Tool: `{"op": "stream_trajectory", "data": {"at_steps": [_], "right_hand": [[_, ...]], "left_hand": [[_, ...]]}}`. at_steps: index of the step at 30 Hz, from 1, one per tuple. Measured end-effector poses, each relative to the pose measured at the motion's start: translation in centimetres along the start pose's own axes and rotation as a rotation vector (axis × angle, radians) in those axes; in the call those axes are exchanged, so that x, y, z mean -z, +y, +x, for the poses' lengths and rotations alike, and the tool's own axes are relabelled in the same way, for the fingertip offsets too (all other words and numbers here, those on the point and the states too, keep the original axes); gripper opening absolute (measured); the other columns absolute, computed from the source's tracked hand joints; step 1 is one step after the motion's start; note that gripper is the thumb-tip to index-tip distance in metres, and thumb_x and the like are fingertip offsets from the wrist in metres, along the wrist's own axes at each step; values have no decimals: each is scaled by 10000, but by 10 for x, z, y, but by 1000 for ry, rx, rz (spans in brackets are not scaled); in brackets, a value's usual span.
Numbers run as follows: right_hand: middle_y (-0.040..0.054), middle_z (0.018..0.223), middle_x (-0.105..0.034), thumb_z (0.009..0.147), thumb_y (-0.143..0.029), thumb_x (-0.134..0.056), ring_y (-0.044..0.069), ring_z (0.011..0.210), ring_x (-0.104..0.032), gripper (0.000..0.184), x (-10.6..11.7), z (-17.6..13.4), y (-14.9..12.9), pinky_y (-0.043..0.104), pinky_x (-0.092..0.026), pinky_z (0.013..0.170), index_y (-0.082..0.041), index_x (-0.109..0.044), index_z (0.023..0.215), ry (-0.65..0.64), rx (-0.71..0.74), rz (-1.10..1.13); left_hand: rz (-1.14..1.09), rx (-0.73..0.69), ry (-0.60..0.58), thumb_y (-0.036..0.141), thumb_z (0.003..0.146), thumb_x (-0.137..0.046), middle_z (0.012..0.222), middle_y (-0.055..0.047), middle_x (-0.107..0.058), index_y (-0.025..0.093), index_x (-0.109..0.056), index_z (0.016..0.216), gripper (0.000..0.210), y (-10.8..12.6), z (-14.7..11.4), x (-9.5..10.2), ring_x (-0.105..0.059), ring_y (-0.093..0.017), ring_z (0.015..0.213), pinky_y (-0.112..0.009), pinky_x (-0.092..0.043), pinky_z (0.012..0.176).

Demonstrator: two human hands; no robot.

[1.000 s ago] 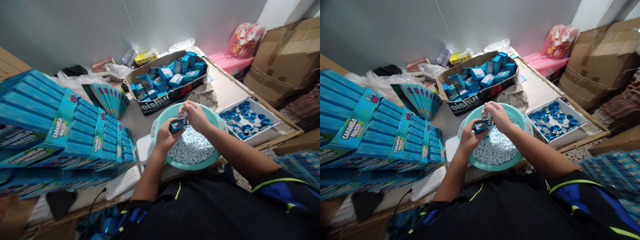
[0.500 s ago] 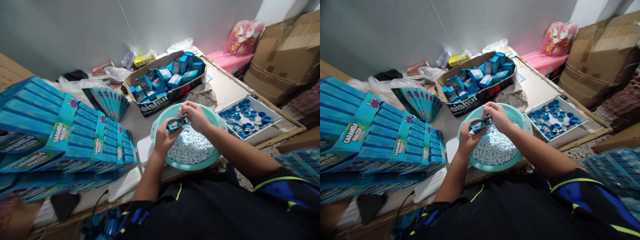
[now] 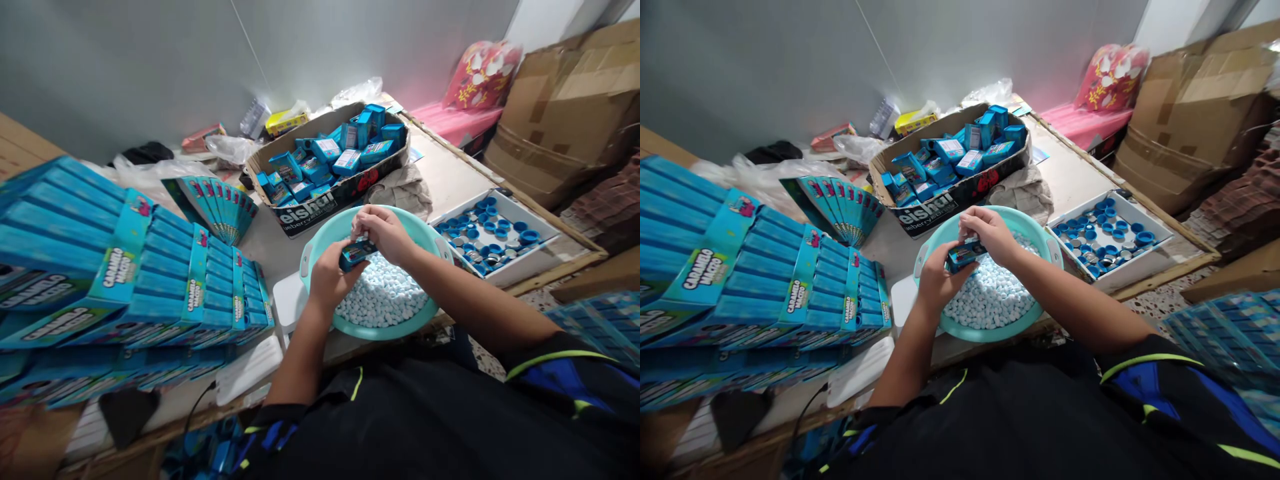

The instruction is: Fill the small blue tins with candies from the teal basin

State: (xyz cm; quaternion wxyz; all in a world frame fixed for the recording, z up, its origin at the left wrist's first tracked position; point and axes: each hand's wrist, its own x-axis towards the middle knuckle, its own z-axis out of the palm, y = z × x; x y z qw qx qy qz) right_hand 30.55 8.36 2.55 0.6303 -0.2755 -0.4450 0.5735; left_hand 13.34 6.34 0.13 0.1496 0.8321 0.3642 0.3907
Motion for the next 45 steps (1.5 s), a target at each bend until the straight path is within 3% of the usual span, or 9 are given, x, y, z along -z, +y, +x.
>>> {"op": "stream_trajectory", "data": {"at_steps": [6, 13, 23, 27, 29, 32, 35, 40, 45], "right_hand": [[-6, 655, -597, 849, -431, -741, 150, 674, -600, 303, -2, -2, -3, 288, -491, 703, -203, -614, 694, -43, 22, 107], [-9, 632, -531, 859, -526, -714, 205, 772, -647, 446, -2, -4, -8, 389, -553, 856, -229, -490, 614, -120, 31, 135], [43, 1016, -702, 865, -669, -635, 226, 1035, -682, 419, -1, -1, -2, 445, -508, 1054, -255, -583, 905, -45, 67, 61], [53, 1043, -714, 934, -572, -549, 228, 1012, -686, 323, 14, 5, 10, 442, -521, 1017, -250, -574, 947, 123, -3, -209], [89, 1075, -712, 936, -485, -577, 260, 1048, -672, 261, 20, 2, 18, 460, -510, 1016, -228, -610, 967, 35, -122, -564], [145, 1224, -669, 895, -396, -687, 335, 1172, -618, 301, 20, -10, 24, 499, -484, 1038, -207, -665, 1128, -414, -262, -1111], [171, 1300, -610, 839, -381, -775, 386, 1219, -573, 488, 15, -21, 24, 506, -505, 992, -210, -647, 1278, -757, -256, -1377], [155, 1213, -663, 812, -348, -799, 338, 1042, -645, 426, 12, -21, 27, 434, -516, 870, -190, -684, 1190, -781, -230, -1405], [104, 1070, -736, 788, -263, -787, 276, 909, -661, 237, 13, -19, 29, 359, -461, 742, -187, -748, 1010, -788, -263, -1349]], "left_hand": [[-96, 132, 50, 378, 819, -818, 1149, -84, -739, 216, -645, 1204, 451, -5, -1, -2, -712, -254, 1078, -414, -580, 959], [-271, 174, -2, 350, 778, -848, 1134, -71, -750, 220, -664, 1181, 461, -7, 0, -4, -727, -250, 1048, -413, -598, 937], [-200, 255, 199, 379, 767, -864, 1128, -72, -730, 247, -686, 1189, 476, -6, -3, -3, -714, -234, 1013, -420, -599, 915], [-207, 341, 431, 444, 768, -851, 1139, -75, -709, 236, -651, 1200, 519, 0, -7, 10, -713, -227, 1000, -383, -607, 891], [-186, 322, 561, 472, 790, -825, 1195, -83, -679, 239, -594, 1260, 573, 3, -14, 28, -707, -231, 1046, -373, -605, 911], [-67, 270, 672, 470, 804, -804, 1286, -109, -620, 246, -491, 1370, 685, 3, -31, 62, -677, -242, 1134, -391, -590, 972], [53, 354, 664, 406, 764, -830, 1217, -98, -633, 219, -562, 1250, 586, -8, -55, 89, -667, -239, 1117, -393, -577, 982], [69, 586, 478, 350, 686, -840, 1066, -60, -666, 201, -622, 1081, 475, -43, -94, 94, -679, -215, 961, -353, -581, 870], [-7, 611, 341, 365, 705, -826, 1176, -92, -692, 215, -626, 1135, 498, -55, -104, 85, -679, -256, 1108, -411, -564, 984]]}}
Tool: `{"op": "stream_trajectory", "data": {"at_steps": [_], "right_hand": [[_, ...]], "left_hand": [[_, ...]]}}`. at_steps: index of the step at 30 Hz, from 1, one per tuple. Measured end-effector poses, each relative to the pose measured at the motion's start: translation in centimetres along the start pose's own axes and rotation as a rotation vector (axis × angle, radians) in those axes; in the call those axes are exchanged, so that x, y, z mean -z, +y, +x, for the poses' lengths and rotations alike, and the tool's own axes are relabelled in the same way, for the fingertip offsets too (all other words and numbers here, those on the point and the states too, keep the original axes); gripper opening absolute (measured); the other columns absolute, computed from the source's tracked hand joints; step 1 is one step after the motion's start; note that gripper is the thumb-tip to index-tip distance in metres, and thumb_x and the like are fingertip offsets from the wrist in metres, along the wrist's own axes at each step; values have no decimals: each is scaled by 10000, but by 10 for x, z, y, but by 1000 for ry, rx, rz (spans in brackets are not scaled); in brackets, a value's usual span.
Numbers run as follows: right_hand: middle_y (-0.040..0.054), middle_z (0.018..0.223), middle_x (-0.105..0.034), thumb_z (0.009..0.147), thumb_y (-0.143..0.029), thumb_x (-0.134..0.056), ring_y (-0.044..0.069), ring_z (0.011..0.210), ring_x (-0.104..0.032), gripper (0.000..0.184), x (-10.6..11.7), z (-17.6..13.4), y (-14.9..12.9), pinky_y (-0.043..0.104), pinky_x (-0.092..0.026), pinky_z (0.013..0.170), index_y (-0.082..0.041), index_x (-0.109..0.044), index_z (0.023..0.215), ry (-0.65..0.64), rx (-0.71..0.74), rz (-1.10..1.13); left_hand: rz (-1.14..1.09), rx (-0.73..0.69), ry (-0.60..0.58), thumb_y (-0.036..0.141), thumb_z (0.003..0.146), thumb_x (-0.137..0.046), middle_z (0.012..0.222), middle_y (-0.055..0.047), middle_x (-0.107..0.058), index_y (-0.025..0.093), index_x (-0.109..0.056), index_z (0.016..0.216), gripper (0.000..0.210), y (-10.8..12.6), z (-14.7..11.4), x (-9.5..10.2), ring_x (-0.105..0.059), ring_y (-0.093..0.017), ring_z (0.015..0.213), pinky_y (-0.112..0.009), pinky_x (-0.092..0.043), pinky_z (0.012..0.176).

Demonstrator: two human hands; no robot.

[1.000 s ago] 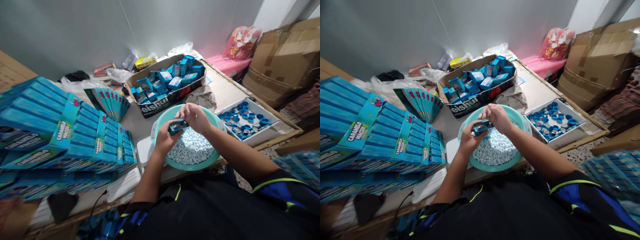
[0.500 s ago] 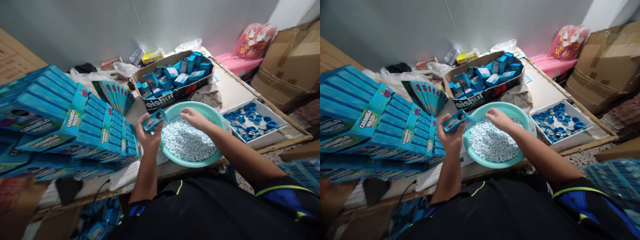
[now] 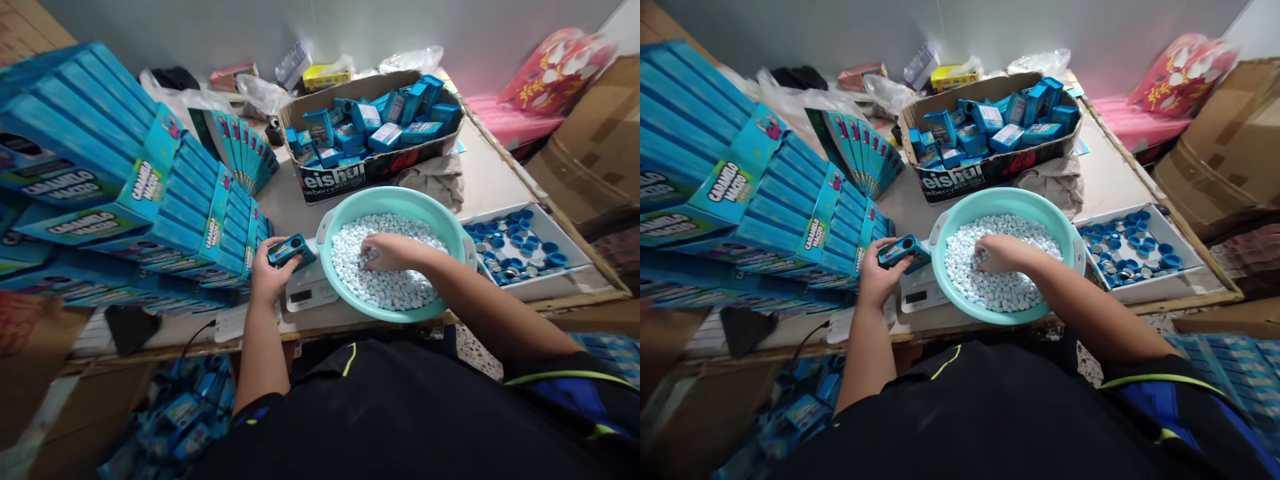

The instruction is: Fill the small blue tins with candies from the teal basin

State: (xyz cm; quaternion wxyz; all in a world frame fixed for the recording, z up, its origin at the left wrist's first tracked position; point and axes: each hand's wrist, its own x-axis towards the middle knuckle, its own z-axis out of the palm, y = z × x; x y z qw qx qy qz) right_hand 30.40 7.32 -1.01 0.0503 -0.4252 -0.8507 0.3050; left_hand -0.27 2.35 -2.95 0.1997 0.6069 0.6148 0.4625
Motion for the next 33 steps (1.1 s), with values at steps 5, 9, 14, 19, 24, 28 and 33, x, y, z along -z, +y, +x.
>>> {"op": "stream_trajectory", "data": {"at_steps": [5, 9, 14, 19, 24, 28, 33], "right_hand": [[77, 968, -755, 834, -228, -692, 250, 836, -655, 207, 8, -3, -2, 347, -437, 702, -207, -761, 1028, -11, 0, -28], [102, 999, -748, 849, -217, -681, 281, 883, -659, 190, 12, -4, 2, 368, -441, 717, -200, -761, 1021, 60, -10, -46], [101, 1044, -718, 853, -186, -684, 251, 864, -645, 152, 12, -5, 9, 361, -461, 744, -179, -720, 1000, 176, 15, -13], [93, 1071, -691, 847, -192, -711, 243, 892, -633, 161, 13, -8, 8, 363, -467, 778, -185, -702, 1007, 252, 69, 32], [87, 1052, -680, 846, -190, -736, 231, 889, -623, 152, 14, -9, 5, 352, -461, 773, -181, -687, 990, 276, 74, 35], [84, 1048, -676, 849, -189, -735, 228, 895, -618, 157, 14, -9, 5, 347, -460, 766, -181, -675, 994, 267, 67, 36], [79, 1042, -672, 847, -185, -731, 230, 905, -625, 152, 15, -8, 6, 350, -469, 785, -188, -668, 985, 269, 55, 27]], "left_hand": [[-133, -141, 126, 370, 797, -808, 1354, -129, -647, 200, -586, 1278, 556, 21, 1, 9, -610, -262, 1300, -454, -483, 1142], [-157, -289, 251, 345, 860, -780, 1261, -115, -684, 171, -627, 1228, 434, 36, 5, 25, -646, -252, 1236, -449, -523, 1087], [-79, -348, 258, 391, 904, -725, 1201, -95, -678, 169, -645, 1151, 341, 43, 5, 32, -659, -237, 1184, -428, -560, 1022], [22, -297, 222, 413, 927, -667, 1192, -81, -673, 212, -648, 1101, 268, 39, -1, 30, -660, -243, 1191, -443, -560, 1039], [79, -288, 205, 343, 929, -656, 1190, -84, -686, 219, -663, 1121, 228, 31, -2, 33, -666, -239, 1179, -437, -547, 1055], [115, -293, 169, 327, 913, -678, 1205, -80, -692, 222, -675, 1151, 259, 33, -2, 31, -653, -239, 1189, -422, -544, 1045], [176, -150, 43, 375, 850, -748, 1336, -98, -630, 247, -615, 1310, 495, 30, 0, 23, -606, -271, 1272, -450, -520, 1087]]}}
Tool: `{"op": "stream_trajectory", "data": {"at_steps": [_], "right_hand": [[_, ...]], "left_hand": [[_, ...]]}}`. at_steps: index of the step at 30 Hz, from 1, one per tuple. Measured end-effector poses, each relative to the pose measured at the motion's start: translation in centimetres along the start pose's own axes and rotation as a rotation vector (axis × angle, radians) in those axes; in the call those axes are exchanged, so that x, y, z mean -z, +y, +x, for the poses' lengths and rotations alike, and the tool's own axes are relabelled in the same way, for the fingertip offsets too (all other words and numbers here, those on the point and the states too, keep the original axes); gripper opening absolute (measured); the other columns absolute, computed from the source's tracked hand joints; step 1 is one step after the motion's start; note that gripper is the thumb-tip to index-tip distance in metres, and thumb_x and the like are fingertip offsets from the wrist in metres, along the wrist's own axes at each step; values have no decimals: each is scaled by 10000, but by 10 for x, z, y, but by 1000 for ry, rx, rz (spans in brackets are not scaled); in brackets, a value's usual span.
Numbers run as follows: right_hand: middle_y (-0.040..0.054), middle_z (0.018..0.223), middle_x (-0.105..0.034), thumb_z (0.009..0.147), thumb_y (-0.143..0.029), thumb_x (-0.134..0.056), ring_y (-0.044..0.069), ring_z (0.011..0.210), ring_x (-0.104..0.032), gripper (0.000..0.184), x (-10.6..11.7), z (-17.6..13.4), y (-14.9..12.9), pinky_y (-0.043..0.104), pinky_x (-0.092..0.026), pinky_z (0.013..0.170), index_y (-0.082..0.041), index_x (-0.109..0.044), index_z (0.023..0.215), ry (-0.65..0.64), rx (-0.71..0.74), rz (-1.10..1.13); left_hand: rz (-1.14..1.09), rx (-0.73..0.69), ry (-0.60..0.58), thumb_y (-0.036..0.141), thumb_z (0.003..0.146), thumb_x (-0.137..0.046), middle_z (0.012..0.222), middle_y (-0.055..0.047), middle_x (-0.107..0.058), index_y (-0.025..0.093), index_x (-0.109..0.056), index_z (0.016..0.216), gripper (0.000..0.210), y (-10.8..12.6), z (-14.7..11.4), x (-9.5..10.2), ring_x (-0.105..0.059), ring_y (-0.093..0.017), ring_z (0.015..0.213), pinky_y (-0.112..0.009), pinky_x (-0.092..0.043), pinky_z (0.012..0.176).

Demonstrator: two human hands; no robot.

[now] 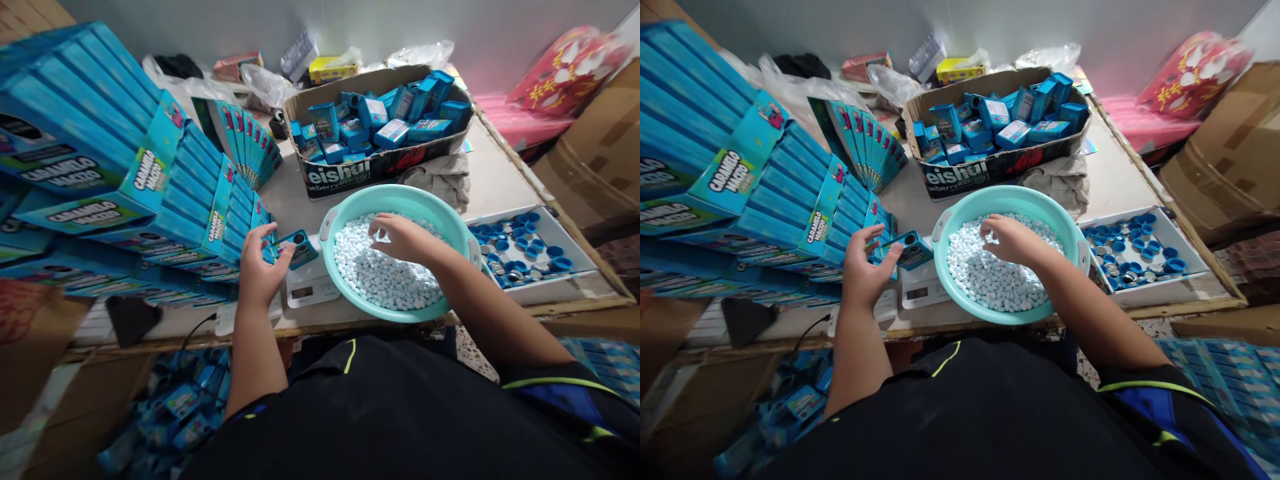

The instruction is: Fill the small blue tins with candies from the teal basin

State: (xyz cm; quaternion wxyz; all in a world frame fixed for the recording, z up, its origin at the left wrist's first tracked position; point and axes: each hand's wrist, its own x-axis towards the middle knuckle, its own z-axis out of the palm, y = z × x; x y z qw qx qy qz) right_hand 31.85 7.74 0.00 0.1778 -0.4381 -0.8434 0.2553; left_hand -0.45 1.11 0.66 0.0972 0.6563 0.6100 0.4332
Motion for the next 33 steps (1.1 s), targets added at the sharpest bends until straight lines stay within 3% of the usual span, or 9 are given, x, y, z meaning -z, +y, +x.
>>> {"op": "stream_trajectory", "data": {"at_steps": [3, 5, 8, 11, 14, 18, 22, 28, 33], "right_hand": [[99, 1150, -664, 891, -286, -717, 258, 1017, -637, 198, -1, -1, -3, 381, -495, 879, -199, -675, 1063, -52, -11, 9], [130, 1340, -604, 923, -439, -695, 287, 1129, -628, 391, -4, -4, -8, 408, -507, 951, -214, -650, 1240, -176, -50, 21], [182, 1567, -422, 862, -645, -710, 391, 1330, -523, 785, -14, -8, -18, 490, -494, 1043, -226, -505, 1493, -338, -106, -75], [226, 1515, -467, 779, -709, -756, 480, 1361, -461, 976, -24, -8, -24, 587, -479, 1052, -191, -450, 1547, -328, -68, -223], [222, 1380, -574, 794, -681, -756, 450, 1250, -552, 896, -30, -6, -24, 572, -522, 998, -175, -512, 1492, -312, -16, -211], [164, 1141, -695, 833, -538, -796, 340, 1020, -670, 483, -36, -1, -24, 474, -569, 891, -237, -687, 1194, -227, -56, -71], [90, 817, -703, 850, -323, -799, 243, 812, -667, 143, -28, 3, -28, 399, -540, 781, -230, -691, 843, -163, -46, 3], [8, 648, -590, 883, -374, -660, 146, 583, -494, 187, 18, -4, -24, 333, -400, 583, -196, -670, 826, -271, -23, 257], [-11, 576, -503, 820, -527, -615, 119, 472, -419, 331, 27, -2, -24, 279, -284, 428, -208, -575, 739, 113, -145, 880]], "left_hand": [[48, 42, -142, 341, 767, -814, 1375, -119, -609, 263, -602, 1342, 617, -8, 0, -7, -592, -319, 1289, -524, -478, 1138], [51, 92, -157, 284, 713, -842, 1313, -127, -645, 264, -625, 1322, 647, -13, 0, -11, -623, -344, 1237, -553, -492, 1115], [5, 162, 46, 280, 671, -883, 1252, -129, -672, 257, -616, 1347, 727, -8, 2, -17, -652, -343, 1173, -555, -523, 1073], [-95, 127, 280, 349, 710, -884, 1299, -130, -651, 231, -592, 1363, 725, 12, 9, -27, -640, -321, 1207, -533, -534, 1076], [-238, 1, 287, 371, 792, -829, 1279, -103, -662, 228, -614, 1302, 572, 41, 17, -50, -669, -280, 1181, -468, -574, 1037], [-452, -65, 68, 356, 841, -790, 1240, -87, -690, 235, -601, 1301, 511, 69, 26, -96, -710, -239, 1106, -391, -607, 966], [-550, 6, -106, 256, 792, -807, 1205, -115, -711, 191, -644, 1238, 479, 69, 32, -128, -708, -254, 1097, -410, -590, 978], [-350, 1, -169, 154, 757, -787, 1195, -106, -706, 211, -690, 1182, 440, 60, 33, -128, -657, -290, 1177, -483, -507, 1079], [-297, -122, -275, 110, 756, -772, 1188, -91, -697, 212, -673, 1183, 450, 64, 32, -126, -646, -283, 1171, -472, -507, 1062]]}}
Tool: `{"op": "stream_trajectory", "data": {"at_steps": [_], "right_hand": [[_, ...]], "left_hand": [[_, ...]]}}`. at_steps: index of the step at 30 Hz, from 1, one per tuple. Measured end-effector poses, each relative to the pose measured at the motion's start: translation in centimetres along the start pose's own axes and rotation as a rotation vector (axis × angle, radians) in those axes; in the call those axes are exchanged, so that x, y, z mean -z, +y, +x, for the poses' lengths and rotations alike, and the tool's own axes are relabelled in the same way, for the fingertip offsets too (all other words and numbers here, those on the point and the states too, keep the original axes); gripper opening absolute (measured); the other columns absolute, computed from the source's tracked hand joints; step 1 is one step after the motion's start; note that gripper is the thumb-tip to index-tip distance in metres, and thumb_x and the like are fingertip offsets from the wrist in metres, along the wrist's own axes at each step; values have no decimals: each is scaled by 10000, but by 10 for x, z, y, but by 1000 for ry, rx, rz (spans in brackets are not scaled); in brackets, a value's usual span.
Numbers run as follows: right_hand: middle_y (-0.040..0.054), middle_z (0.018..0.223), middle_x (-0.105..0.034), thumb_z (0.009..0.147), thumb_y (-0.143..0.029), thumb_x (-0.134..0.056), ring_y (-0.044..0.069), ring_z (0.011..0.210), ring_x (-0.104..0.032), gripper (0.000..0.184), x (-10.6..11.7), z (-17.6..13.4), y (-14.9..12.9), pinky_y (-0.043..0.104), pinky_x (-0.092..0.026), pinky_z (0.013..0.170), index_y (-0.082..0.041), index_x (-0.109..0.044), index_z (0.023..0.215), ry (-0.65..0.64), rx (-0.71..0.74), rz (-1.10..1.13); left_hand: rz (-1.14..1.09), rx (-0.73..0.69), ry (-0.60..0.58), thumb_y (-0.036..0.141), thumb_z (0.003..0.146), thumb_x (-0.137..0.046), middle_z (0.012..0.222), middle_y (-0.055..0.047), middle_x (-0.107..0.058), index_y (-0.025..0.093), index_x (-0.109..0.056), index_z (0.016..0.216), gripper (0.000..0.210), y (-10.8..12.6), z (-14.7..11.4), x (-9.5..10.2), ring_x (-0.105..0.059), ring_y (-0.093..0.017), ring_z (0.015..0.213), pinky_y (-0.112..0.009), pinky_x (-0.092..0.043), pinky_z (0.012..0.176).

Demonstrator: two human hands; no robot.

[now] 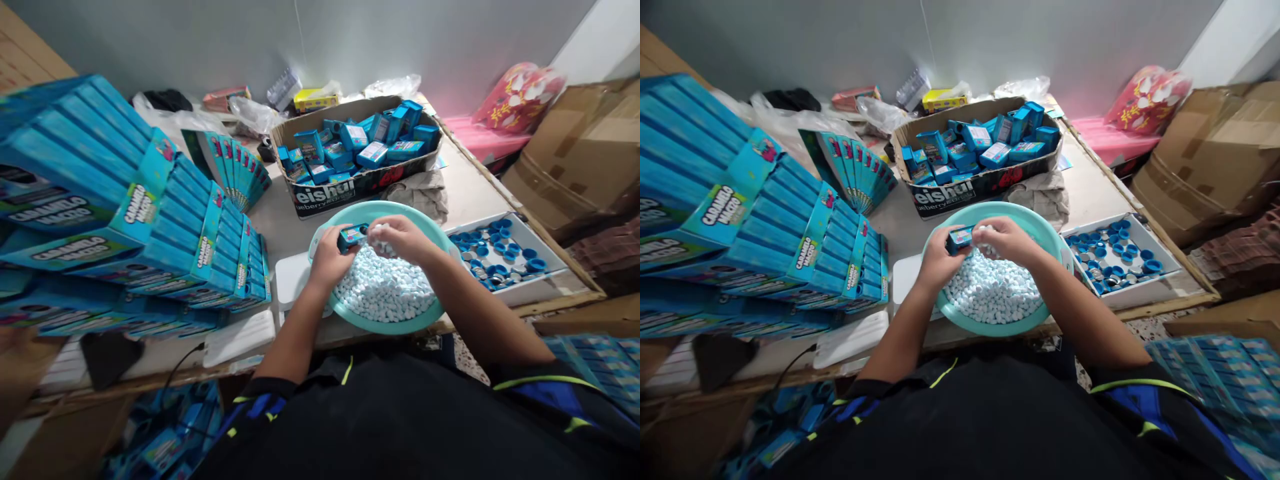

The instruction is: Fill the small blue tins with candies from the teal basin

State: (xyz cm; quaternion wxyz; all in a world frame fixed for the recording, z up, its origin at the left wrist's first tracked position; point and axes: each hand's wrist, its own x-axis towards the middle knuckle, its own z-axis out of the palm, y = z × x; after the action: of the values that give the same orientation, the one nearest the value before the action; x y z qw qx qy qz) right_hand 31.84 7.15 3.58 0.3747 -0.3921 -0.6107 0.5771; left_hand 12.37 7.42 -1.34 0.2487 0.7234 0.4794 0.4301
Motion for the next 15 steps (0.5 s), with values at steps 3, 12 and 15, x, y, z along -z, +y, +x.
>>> {"op": "stream_trajectory", "data": {"at_steps": [3, 12, 15], "right_hand": [[-14, 589, -471, 786, -576, -593, 121, 449, -379, 353, -6, 6, 2, 279, -232, 398, -240, -501, 728, 280, 92, 247], [25, 722, -545, 825, -593, -573, 233, 733, -622, 339, -8, 14, 13, 361, -486, 606, -259, -516, 814, 475, 82, 282], [41, 762, -595, 814, -572, -586, 252, 815, -652, 320, -8, 14, 13, 381, -517, 661, -256, -533, 808, 464, 74, 290]], "left_hand": [[-47, -80, -127, 157, 798, -768, 1182, -84, -694, 211, -653, 1205, 426, 3, -1, -1, -654, -262, 1146, -442, -521, 1038], [-107, -134, -296, 259, 824, -792, 1220, -98, -707, 218, -648, 1250, 451, 10, -6, -1, -660, -282, 1162, -472, -523, 1029], [-99, -122, -289, 273, 818, -797, 1233, -102, -702, 212, -647, 1248, 460, 9, -5, -1, -662, -284, 1161, -473, -530, 1020]]}}
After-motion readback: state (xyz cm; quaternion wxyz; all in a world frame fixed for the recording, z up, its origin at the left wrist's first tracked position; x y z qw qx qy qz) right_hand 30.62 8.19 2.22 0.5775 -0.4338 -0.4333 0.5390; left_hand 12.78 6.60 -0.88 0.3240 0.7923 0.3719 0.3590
